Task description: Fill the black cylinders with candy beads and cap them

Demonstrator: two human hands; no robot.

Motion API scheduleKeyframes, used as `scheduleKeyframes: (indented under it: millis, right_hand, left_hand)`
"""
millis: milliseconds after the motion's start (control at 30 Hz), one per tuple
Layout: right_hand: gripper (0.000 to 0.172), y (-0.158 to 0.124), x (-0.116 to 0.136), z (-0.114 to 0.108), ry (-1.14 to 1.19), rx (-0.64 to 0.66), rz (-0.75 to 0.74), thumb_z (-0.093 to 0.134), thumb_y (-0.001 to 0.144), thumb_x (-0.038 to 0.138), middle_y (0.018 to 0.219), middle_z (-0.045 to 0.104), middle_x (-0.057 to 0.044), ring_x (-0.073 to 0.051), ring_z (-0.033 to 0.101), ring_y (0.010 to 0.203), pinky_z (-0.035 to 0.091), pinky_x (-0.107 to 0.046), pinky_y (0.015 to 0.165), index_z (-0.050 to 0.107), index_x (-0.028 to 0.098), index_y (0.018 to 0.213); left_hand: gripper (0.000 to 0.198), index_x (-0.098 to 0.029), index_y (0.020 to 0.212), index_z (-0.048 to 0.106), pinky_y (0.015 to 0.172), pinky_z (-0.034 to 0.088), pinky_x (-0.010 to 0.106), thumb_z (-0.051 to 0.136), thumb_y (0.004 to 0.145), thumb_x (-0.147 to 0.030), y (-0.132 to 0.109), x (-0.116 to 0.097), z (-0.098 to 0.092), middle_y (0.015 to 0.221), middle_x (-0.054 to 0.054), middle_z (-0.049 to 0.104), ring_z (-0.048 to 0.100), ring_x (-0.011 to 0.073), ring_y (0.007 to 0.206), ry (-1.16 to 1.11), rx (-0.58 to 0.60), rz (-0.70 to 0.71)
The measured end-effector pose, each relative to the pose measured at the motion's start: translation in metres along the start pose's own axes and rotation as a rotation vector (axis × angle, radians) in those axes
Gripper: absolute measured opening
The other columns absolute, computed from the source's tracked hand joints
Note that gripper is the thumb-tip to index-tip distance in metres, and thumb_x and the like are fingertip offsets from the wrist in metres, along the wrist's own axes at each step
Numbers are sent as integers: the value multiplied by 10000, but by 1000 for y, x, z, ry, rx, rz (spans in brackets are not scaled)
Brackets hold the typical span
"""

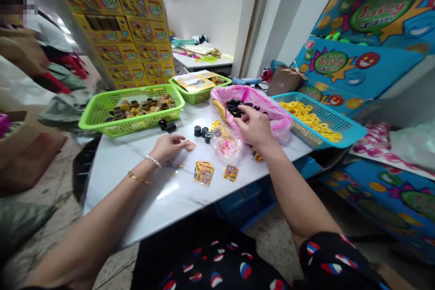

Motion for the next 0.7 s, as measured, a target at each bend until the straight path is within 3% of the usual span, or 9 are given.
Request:
scheduleKeyframes:
  millis: [100, 200, 333, 433, 533, 700]
  right_hand:
    - [245, -21, 13, 13, 91, 147, -53, 630, 834, 329, 782, 727, -28, -153, 624, 643, 457, -265, 634, 748, 192, 999]
    - [190, -24, 26, 38, -43, 185, -133, 626, 841, 336, 827, 730, -56, -198, 628, 765, 458, -315, 753, 742, 187, 827]
    - [201, -12, 40, 79, -290, 290, -223, 675, 786, 374, 845, 695, -98, -274, 574, 924, 414, -372, 853, 676, 172, 798]
    - [127, -11, 46, 100, -421, 361, -246, 661, 749, 265, 853, 672, -112, -286, 549, 913, 397, -377, 833, 643, 166, 827]
    - [131, -17, 45, 106, -461, 348, -243, 632, 734, 224, 854, 650, -110, -285, 532, 893, 381, -385, 841, 623, 165, 851]
    - [278, -23, 38, 104, -444, 254, -235, 659, 724, 296, 972, 594, -128, -295, 499, 956, 388, -392, 859, 632, 161, 966]
  left_hand:
    - [373, -147, 945, 757, 625, 466, 273, 655, 742, -442, -2, 12, -6, 783, 73, 740, 661, 211, 744, -3, 50, 17]
    - [409, -134, 988, 743, 554, 456, 259, 558, 812, -454, -8, 20, -15, 734, 66, 740, 658, 183, 636, 2, 83, 36]
    - [323, -170, 909, 758, 638, 455, 267, 595, 805, -428, -14, 14, -15, 782, 59, 746, 656, 184, 712, 87, 10, 128]
    - [263, -180, 900, 763, 711, 441, 277, 639, 791, -385, -18, 4, -10, 872, 64, 748, 648, 189, 788, 147, -27, 230]
    - [244, -176, 915, 762, 700, 432, 271, 655, 793, -358, -21, 1, -8, 843, 62, 738, 635, 178, 755, 184, -17, 317]
    - [226, -145, 906, 761, 684, 431, 287, 661, 789, -311, -17, 10, -13, 821, 86, 732, 631, 192, 730, 208, -41, 378]
Point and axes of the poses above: each hand's wrist, its own y-axis towards the middle knuckle, its own z-axis out of the palm, x = y × z, the point moved 1 cm from there along y, towards the middle knuckle
